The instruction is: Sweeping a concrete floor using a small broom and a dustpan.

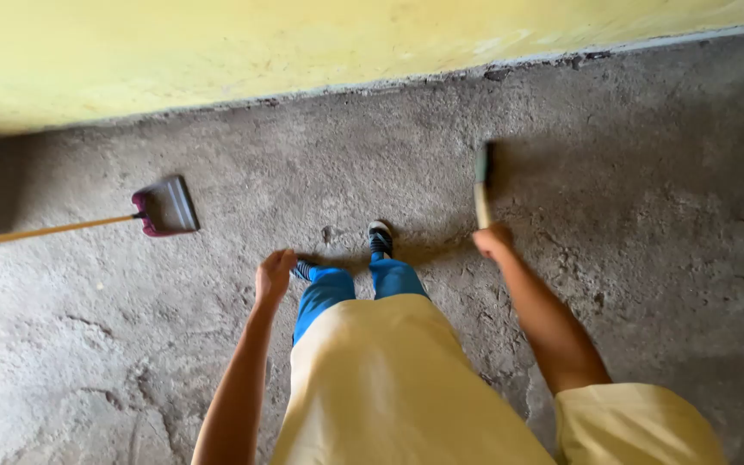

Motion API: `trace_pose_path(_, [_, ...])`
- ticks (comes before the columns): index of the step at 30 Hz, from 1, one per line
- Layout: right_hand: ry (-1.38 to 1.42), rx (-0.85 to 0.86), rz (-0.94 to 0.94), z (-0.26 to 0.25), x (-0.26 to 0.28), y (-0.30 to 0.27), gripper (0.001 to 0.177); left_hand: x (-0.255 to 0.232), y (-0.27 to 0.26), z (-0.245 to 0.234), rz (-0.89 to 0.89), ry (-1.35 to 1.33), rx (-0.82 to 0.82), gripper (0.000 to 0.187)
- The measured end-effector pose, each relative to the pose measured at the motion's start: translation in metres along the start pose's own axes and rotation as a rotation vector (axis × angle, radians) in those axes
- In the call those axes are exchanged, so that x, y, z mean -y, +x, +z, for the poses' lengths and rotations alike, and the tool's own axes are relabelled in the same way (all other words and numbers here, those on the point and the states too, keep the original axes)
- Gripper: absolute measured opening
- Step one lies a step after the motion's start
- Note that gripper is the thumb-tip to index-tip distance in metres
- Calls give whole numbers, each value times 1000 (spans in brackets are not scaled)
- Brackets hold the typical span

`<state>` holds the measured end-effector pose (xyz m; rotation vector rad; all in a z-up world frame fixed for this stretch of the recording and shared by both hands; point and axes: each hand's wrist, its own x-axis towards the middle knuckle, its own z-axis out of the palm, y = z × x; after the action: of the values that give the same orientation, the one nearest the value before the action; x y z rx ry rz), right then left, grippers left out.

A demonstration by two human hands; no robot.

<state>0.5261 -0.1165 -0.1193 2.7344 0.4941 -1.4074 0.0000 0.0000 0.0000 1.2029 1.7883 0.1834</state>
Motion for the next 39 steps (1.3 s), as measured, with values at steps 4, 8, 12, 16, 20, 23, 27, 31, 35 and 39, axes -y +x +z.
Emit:
trace_pose_path(4, [-53,96,-128,25,80,-80,36,37,11,1,-4,-233,54,43])
trace_pose_path(8, [-154,133,-186,13,95,-75,22,41,8,-5,-122,-321,92,42])
trace_pose_path(12, [197,245,-224,-6,15,4,29,33,17,-5,-106,-340,108,43])
trace_pose_path(16, [394,244,-85,-57,-31,-8,15,30,26,3,-138,-336,108,44])
trace_pose_path(20, [395,113,41,-84,-44,1,16,13,22,7,-122,-353,88,45])
trace_pose_path(23, [248,13,17,-83,-23,21,22,2,20,6,-97,-356,64,45])
trace_pose_path(27, [-186,-65,-119,-54,24,31,34,2,14,1,-67,-352,39,45])
trace_pose_path(31, [-85,-49,-118,-15,91,-34,28,27,16,2,-76,-432,48,45])
trace_pose_path(35, [-105,174,-229,1,99,-49,30,43,14,2,-101,-469,31,44])
trace_pose_path(39, [-10,196,-223,-28,111,-70,43,37,13,-6,-149,-467,41,44])
